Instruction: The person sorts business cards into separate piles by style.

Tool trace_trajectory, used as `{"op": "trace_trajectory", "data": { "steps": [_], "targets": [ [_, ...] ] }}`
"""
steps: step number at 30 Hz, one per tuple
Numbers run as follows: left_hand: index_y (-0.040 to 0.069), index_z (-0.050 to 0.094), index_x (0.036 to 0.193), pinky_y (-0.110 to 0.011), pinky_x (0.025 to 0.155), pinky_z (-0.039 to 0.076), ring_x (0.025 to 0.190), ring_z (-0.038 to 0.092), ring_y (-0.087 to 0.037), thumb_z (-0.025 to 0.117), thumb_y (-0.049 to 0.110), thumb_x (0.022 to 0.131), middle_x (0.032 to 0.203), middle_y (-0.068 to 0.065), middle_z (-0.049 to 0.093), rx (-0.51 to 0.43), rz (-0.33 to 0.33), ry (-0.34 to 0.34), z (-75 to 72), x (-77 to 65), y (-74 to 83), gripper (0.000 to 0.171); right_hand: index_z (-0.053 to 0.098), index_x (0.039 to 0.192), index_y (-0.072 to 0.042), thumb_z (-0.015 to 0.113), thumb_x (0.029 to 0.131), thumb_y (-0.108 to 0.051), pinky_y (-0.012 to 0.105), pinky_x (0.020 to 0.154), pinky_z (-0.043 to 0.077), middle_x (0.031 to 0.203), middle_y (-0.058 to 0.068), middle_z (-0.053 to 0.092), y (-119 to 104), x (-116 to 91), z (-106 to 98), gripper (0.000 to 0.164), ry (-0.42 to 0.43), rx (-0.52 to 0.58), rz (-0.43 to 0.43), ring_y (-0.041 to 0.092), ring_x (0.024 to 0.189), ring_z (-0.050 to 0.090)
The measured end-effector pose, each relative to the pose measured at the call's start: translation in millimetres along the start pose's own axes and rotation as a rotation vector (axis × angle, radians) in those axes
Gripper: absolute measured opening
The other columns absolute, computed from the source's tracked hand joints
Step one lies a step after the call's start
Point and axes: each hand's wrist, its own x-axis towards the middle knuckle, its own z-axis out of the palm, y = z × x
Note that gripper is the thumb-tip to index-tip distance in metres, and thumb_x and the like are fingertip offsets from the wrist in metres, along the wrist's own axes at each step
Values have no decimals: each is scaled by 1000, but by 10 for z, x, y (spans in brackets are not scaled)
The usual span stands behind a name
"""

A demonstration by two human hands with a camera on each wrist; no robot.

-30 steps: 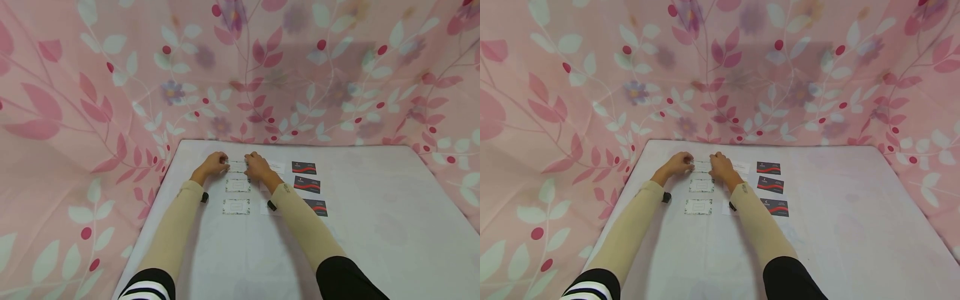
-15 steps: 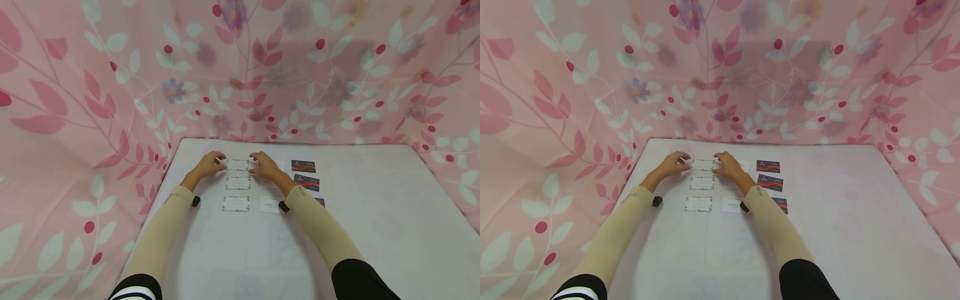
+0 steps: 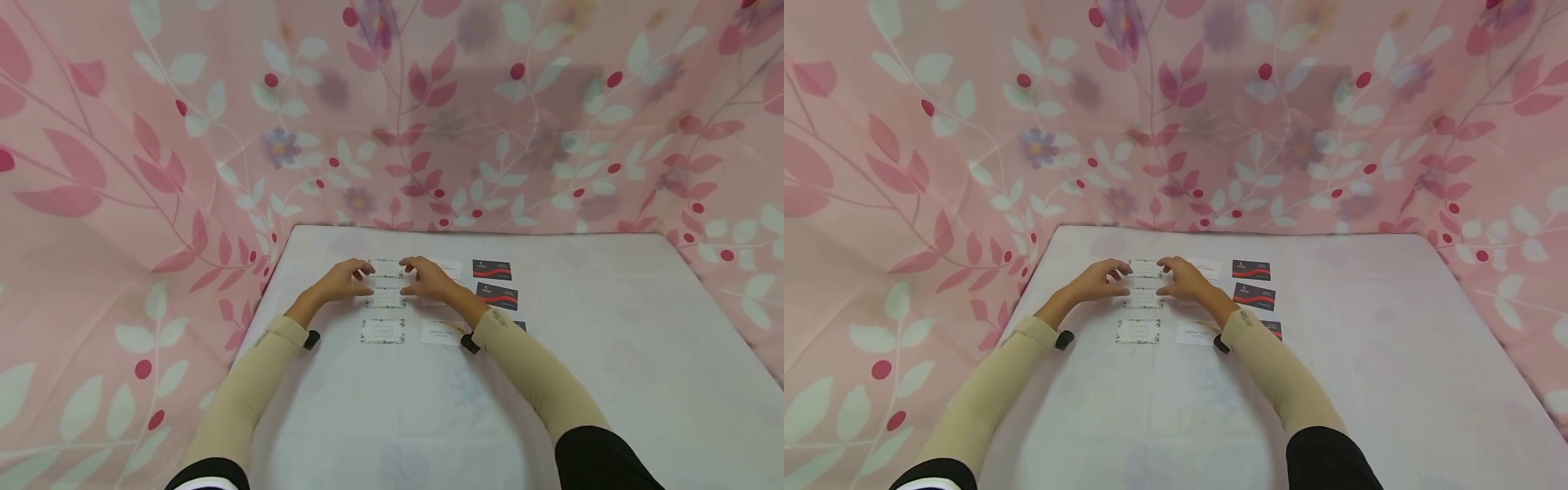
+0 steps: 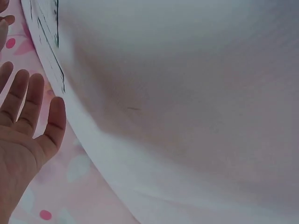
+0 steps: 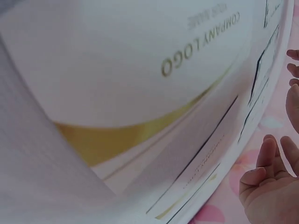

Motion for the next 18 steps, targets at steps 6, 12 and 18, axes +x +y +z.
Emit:
{"op": "trace_trajectory", "data": {
  "steps": [6, 12, 18],
  "targets": [
    [6, 62, 127, -44, 99, 46, 111, 58, -28, 81, 26, 82, 127, -12, 62, 4, -17, -31, 60, -54, -9, 53, 51, 141, -7, 81, 82, -23, 36, 88, 44, 127, 13, 58, 3, -66, 88, 68, -25, 21, -1, 24, 97, 53],
    [6, 62, 129, -46, 102, 44, 114, 57, -30, 83, 31, 80, 128, -12, 62, -56, 20, -49, 109, -75, 0, 59, 52, 138, -8, 84, 80, -26, 32, 85, 44, 125, 12, 60, 31, -73, 133, 69, -51, 48, -4, 20, 94, 54],
    [5, 61, 130, -48, 105, 41, 117, 56, -31, 81, 28, 82, 130, -14, 62, -105, 36, -45, 106, -101, -15, 57, 53, 139, -8, 84, 79, -32, 32, 83, 45, 128, 13, 60, 11, -88, 125, 72, -72, 133, -1, 20, 93, 54]
  ]
}}
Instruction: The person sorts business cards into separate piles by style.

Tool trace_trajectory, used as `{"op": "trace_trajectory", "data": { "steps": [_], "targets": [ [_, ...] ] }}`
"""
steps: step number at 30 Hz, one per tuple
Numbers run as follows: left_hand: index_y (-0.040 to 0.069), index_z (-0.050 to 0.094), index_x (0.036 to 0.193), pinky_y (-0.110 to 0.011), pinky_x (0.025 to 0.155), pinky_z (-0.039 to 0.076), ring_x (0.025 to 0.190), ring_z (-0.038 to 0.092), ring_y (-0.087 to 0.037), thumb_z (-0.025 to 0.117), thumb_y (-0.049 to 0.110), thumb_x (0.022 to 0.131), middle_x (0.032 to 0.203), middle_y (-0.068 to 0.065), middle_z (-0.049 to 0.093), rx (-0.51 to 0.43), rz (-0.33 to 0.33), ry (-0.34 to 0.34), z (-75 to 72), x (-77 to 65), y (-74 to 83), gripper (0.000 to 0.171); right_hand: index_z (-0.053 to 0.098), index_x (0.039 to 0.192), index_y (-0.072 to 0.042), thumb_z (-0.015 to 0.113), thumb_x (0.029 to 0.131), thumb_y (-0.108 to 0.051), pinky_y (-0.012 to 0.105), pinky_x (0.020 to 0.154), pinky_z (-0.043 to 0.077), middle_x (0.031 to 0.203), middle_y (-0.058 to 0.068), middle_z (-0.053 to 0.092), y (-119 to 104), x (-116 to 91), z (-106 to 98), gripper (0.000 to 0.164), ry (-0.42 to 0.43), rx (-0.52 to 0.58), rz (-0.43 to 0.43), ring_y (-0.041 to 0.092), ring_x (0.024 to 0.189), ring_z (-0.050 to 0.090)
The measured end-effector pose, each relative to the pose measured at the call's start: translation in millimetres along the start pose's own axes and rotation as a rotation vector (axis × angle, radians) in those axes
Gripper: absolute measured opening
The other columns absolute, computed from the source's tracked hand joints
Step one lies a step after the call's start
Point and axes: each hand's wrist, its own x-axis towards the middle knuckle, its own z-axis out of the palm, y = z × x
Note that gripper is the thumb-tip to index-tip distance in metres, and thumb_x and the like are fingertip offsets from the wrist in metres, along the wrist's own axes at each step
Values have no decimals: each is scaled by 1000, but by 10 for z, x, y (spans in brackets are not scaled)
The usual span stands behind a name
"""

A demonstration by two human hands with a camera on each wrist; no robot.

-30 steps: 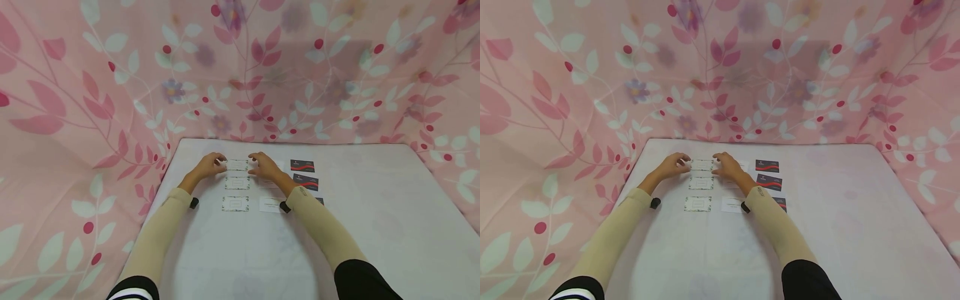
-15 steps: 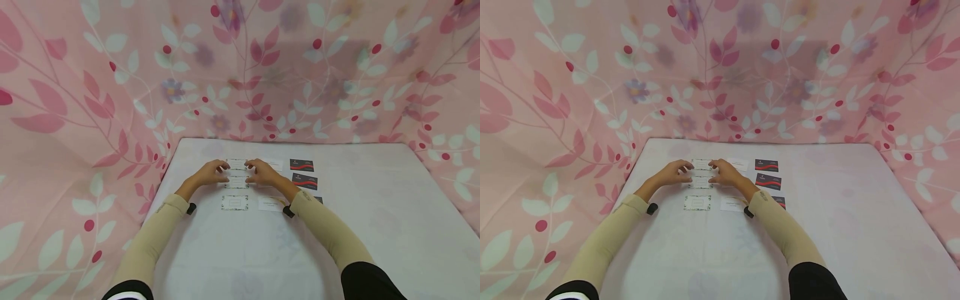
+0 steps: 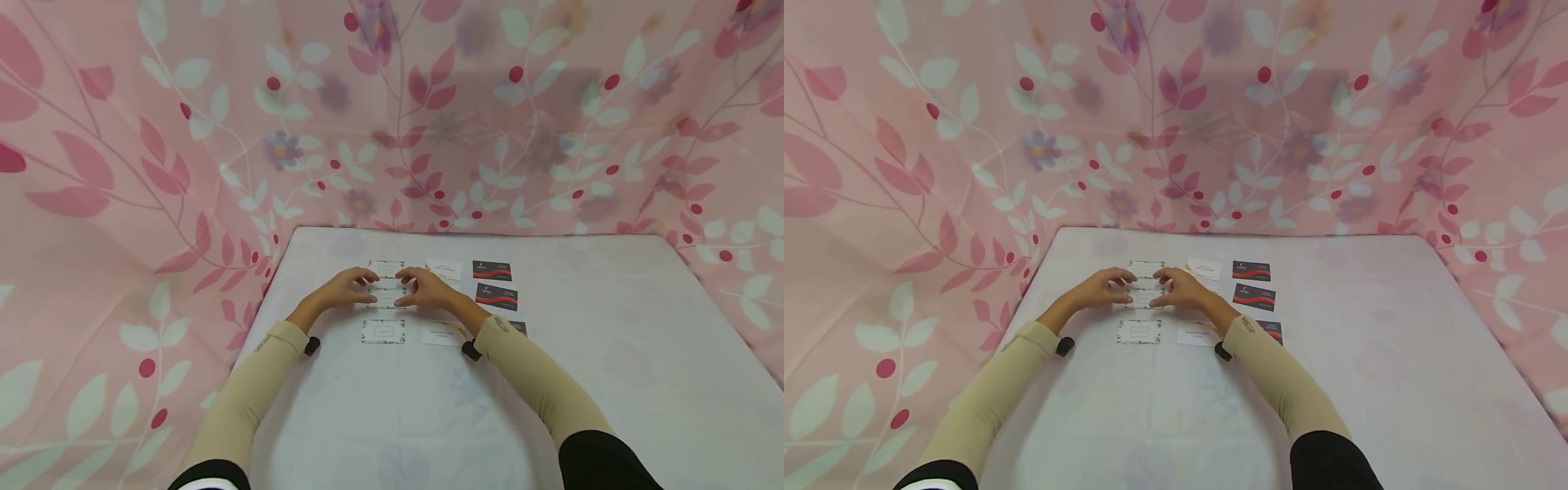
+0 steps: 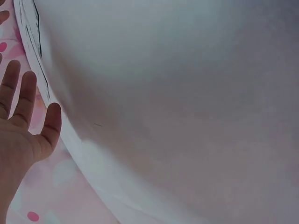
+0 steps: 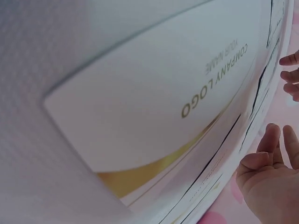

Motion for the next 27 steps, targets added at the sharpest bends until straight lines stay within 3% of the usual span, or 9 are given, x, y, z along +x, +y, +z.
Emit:
{"op": "trace_trajectory", "data": {
  "steps": [5, 12, 19, 27],
  "targets": [
    [9, 61, 131, -49, 107, 38, 121, 53, -31, 82, 30, 81, 131, -11, 61, 4, -47, 13, 23, 27, -42, 58, 54, 138, -9, 84, 78, -35, 33, 85, 45, 127, 11, 59, 22, 28, 6, 72, 10, -1, 27, 21, 95, 54],
    [21, 64, 126, -57, 97, 31, 117, 54, -27, 83, 41, 78, 122, -4, 64, 196, -77, 28, 93, 70, -80, 55, 56, 135, -6, 84, 79, -31, 36, 90, 46, 123, 12, 59, 28, 65, 73, 68, 11, -100, 13, 22, 99, 56],
    [23, 61, 129, -52, 93, 30, 111, 53, -26, 84, 39, 77, 117, -6, 62, 241, -105, 2, 109, 51, -5, 59, 57, 132, -8, 86, 77, -31, 37, 93, 45, 117, 9, 58, 18, 85, 148, 66, 37, -153, 53, 21, 99, 55],
    [23, 62, 127, -49, 92, 29, 107, 51, -24, 83, 37, 78, 113, -4, 61, 321, -125, -36, 137, 80, 23, 55, 60, 126, -5, 87, 76, -28, 39, 100, 44, 116, 13, 57, 0, 117, 175, 61, 24, -265, 30, 23, 105, 55]
  ]
}}
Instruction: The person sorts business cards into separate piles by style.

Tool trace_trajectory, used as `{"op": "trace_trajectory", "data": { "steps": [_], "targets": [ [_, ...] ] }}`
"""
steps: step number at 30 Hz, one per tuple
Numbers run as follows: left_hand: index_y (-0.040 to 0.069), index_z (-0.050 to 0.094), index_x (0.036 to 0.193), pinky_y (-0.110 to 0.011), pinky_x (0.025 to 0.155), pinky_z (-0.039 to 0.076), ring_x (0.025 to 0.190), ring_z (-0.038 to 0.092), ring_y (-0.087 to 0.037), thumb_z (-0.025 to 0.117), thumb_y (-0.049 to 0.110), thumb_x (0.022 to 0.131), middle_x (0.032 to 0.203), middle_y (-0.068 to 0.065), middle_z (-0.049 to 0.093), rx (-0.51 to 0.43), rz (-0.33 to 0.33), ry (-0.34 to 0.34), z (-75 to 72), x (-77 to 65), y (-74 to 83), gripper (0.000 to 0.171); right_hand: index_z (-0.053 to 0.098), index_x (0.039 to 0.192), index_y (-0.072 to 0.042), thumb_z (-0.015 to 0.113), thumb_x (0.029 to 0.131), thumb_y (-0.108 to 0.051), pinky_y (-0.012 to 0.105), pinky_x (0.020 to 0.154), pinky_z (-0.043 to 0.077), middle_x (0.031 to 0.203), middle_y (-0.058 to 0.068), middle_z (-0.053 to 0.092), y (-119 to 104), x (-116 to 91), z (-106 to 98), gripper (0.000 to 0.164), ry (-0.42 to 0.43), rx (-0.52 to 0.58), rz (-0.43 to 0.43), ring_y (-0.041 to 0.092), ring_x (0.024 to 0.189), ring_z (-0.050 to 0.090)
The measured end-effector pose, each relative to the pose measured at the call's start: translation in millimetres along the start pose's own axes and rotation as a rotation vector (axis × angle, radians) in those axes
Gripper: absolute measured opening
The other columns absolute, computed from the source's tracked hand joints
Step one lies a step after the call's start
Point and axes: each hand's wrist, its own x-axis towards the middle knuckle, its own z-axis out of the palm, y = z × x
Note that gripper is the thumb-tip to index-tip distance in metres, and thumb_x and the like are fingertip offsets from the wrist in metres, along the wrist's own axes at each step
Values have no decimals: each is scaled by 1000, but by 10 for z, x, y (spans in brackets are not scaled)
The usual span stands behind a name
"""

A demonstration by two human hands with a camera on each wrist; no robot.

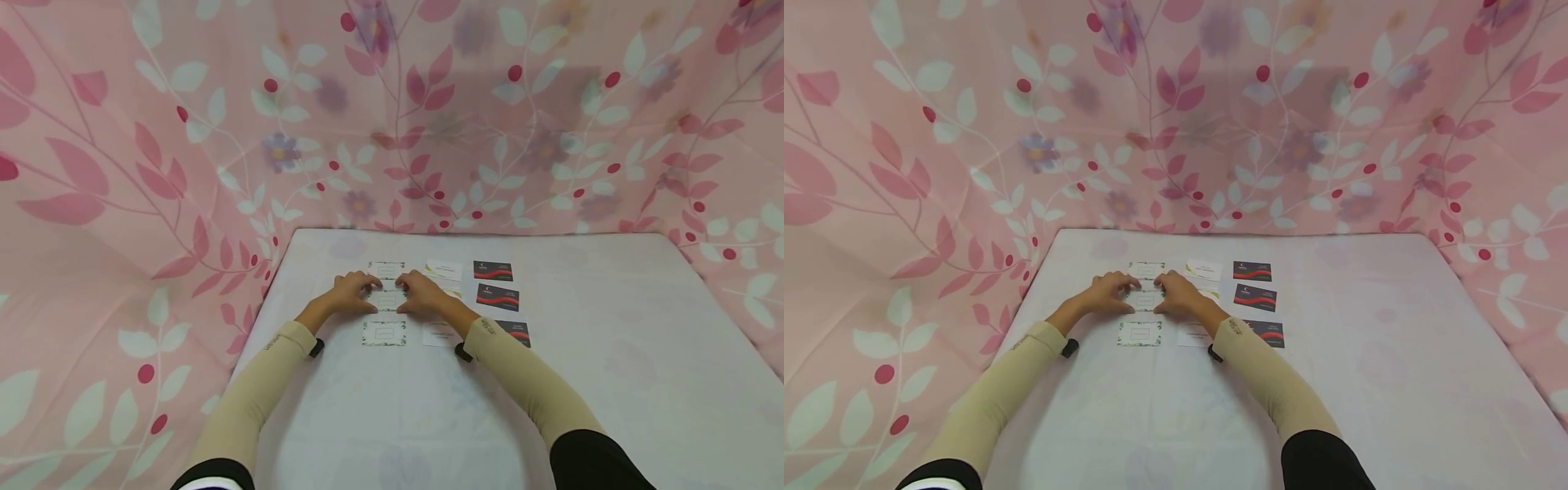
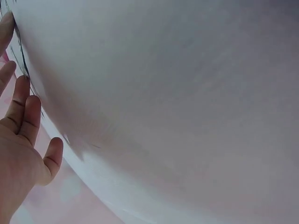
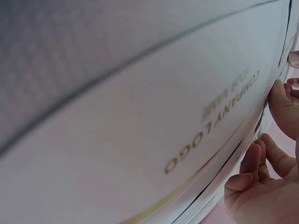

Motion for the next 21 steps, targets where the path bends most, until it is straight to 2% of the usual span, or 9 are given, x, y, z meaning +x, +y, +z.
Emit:
{"op": "trace_trajectory", "data": {
  "steps": [4, 8, 12, 16, 21],
  "targets": [
    [23, 63, 128, -48, 92, 29, 105, 50, -24, 82, 40, 79, 113, -4, 59, 76, 12, 11, 33, 7, -3, 55, 62, 121, -6, 86, 76, -30, 37, 96, 46, 114, 12, 54, -37, -25, -9, 56, 7, -35, 18, 21, 101, 55],
    [22, 63, 128, -49, 93, 30, 105, 49, -25, 83, 39, 78, 112, -4, 57, 149, 40, 45, 45, -4, 3, 57, 58, 119, -8, 85, 78, -28, 36, 85, 47, 104, 9, 58, -88, -61, -24, 53, 16, -10, 46, 19, 91, 56],
    [21, 63, 130, -49, 91, 31, 107, 48, -27, 83, 36, 78, 114, -6, 55, 148, 53, 55, 46, -48, 7, 58, 55, 119, -11, 79, 85, -25, 34, 76, 45, 92, 5, 63, -108, -89, -9, 44, 11, 37, 71, 18, 80, 56],
    [22, 61, 134, -49, 91, 33, 111, 47, -28, 82, 36, 81, 120, -9, 55, 134, 67, 58, 27, -95, 4, 59, 58, 118, -13, 71, 92, -23, 31, 74, 45, 90, 3, 63, -78, -87, 0, 31, 25, 122, 95, 15, 77, 56],
    [19, 58, 138, -52, 93, 34, 114, 49, -31, 81, 38, 80, 124, -11, 58, 142, 128, 96, -12, -156, 27, 65, 60, 118, -8, 69, 93, -16, 27, 66, 47, 86, 7, 69, 1, -91, -14, 27, 44, 310, 89, 12, 70, 59]
  ]
}}
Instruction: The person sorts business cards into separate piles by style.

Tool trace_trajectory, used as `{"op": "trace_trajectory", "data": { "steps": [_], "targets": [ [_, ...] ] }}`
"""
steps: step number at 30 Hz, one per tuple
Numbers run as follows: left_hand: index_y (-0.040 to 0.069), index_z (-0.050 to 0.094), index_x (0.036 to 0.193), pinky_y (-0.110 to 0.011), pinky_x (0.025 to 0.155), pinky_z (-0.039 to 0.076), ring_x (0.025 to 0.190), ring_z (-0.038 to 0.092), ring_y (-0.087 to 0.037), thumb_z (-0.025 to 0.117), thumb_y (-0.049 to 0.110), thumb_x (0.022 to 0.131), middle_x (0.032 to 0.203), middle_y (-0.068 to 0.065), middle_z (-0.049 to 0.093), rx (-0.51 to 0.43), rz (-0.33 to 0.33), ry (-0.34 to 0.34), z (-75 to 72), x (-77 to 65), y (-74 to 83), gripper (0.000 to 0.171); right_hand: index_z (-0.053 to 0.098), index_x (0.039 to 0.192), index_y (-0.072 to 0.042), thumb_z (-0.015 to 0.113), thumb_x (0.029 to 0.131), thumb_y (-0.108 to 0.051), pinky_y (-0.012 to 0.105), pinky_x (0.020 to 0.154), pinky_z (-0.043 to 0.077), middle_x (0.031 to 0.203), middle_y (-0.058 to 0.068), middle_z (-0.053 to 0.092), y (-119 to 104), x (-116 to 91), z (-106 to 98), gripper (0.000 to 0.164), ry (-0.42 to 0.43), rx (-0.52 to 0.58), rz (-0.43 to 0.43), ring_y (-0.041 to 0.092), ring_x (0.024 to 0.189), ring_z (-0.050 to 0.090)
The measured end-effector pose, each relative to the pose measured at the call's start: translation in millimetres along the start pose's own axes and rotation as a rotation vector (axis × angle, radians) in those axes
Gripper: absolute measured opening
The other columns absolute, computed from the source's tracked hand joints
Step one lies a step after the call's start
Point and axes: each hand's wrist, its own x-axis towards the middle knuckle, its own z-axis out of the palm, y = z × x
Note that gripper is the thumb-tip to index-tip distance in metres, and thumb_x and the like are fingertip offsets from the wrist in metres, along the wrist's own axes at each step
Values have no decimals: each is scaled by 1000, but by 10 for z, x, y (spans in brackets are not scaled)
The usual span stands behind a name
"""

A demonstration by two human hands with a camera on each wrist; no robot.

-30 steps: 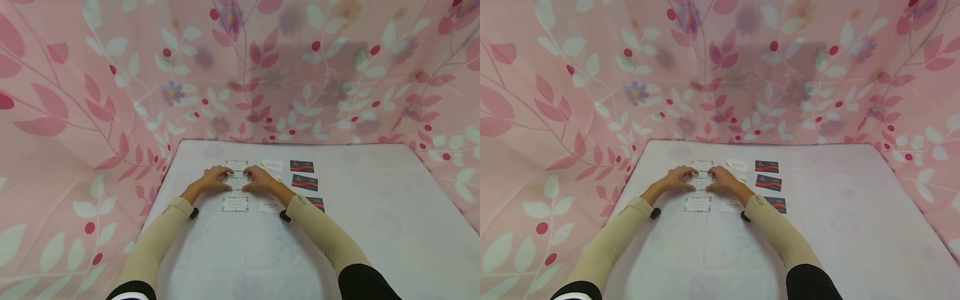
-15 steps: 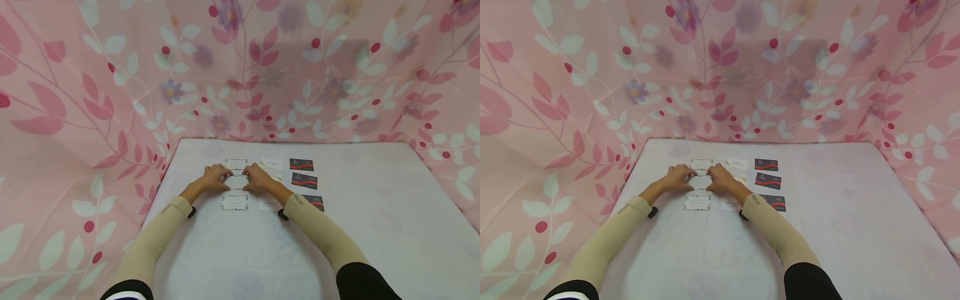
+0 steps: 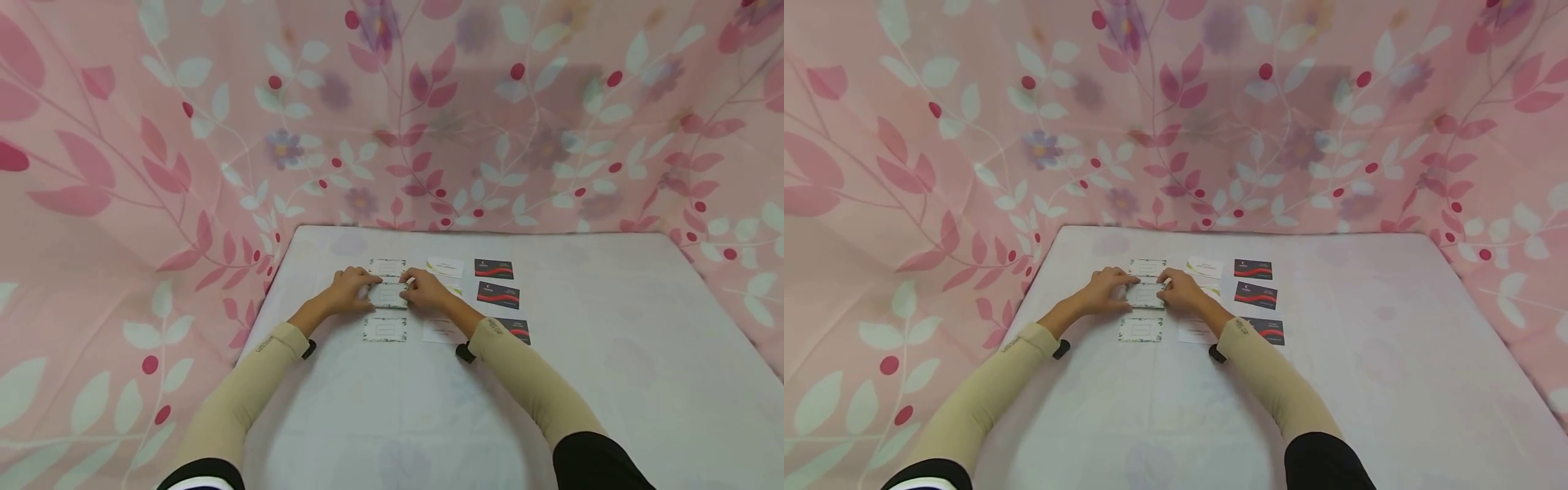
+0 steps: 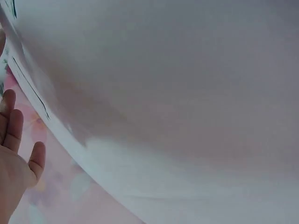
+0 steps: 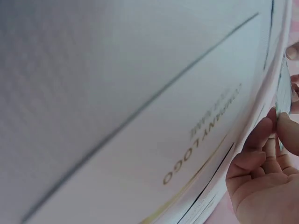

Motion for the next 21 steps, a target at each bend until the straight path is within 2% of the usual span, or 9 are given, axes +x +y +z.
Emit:
{"op": "trace_trajectory", "data": {
  "steps": [2, 6, 9, 11, 15, 18, 21],
  "targets": [
    [17, 59, 137, -53, 95, 34, 113, 50, -30, 83, 39, 79, 123, -10, 59, 18, 23, 33, -11, -18, 10, 67, 60, 119, -6, 67, 94, -14, 27, 63, 49, 88, 10, 71, 1, -14, -27, 28, -12, 76, -2, 12, 70, 60],
    [14, 62, 134, -53, 97, 35, 111, 53, -27, 85, 40, 76, 122, -8, 62, 75, 76, 128, -5, -35, 5, 66, 58, 123, -6, 66, 95, -14, 26, 62, 49, 90, 10, 71, -8, -45, -71, 30, -17, 160, 20, 12, 70, 60],
    [12, 63, 132, -53, 97, 36, 114, 55, -28, 84, 38, 77, 124, -8, 63, 88, 98, 166, 4, -20, -15, 64, 58, 125, -9, 66, 95, -14, 26, 59, 46, 84, 8, 69, 13, -52, -83, 31, -5, 208, 23, 13, 65, 56],
    [11, 63, 132, -52, 97, 36, 116, 56, -28, 83, 36, 79, 126, -9, 63, 81, 97, 168, 1, -4, -29, 62, 58, 126, -10, 66, 95, -14, 26, 57, 45, 79, 7, 67, 29, -46, -82, 32, 10, 227, 4, 13, 60, 53],
    [10, 63, 133, -52, 97, 36, 117, 56, -28, 81, 34, 81, 127, -9, 63, 86, 84, 154, -23, 31, -48, 60, 61, 126, -10, 67, 94, -14, 26, 59, 46, 80, 6, 64, 31, -25, -75, 32, 52, 164, -50, 14, 62, 52],
    [10, 63, 133, -54, 98, 36, 117, 56, -29, 80, 35, 82, 127, -10, 63, 102, 82, 143, -60, 63, -54, 59, 63, 124, -9, 72, 91, -16, 27, 67, 47, 88, 7, 64, 9, -8, -81, 35, 92, 73, -81, 14, 72, 57],
    [9, 62, 132, -57, 98, 36, 118, 56, -31, 79, 33, 83, 127, -12, 62, 102, 77, 137, -118, 108, -54, 57, 63, 126, -8, 79, 85, -19, 29, 74, 49, 100, 10, 63, -31, 15, -101, 45, 128, -20, -109, 17, 81, 60]
  ]
}}
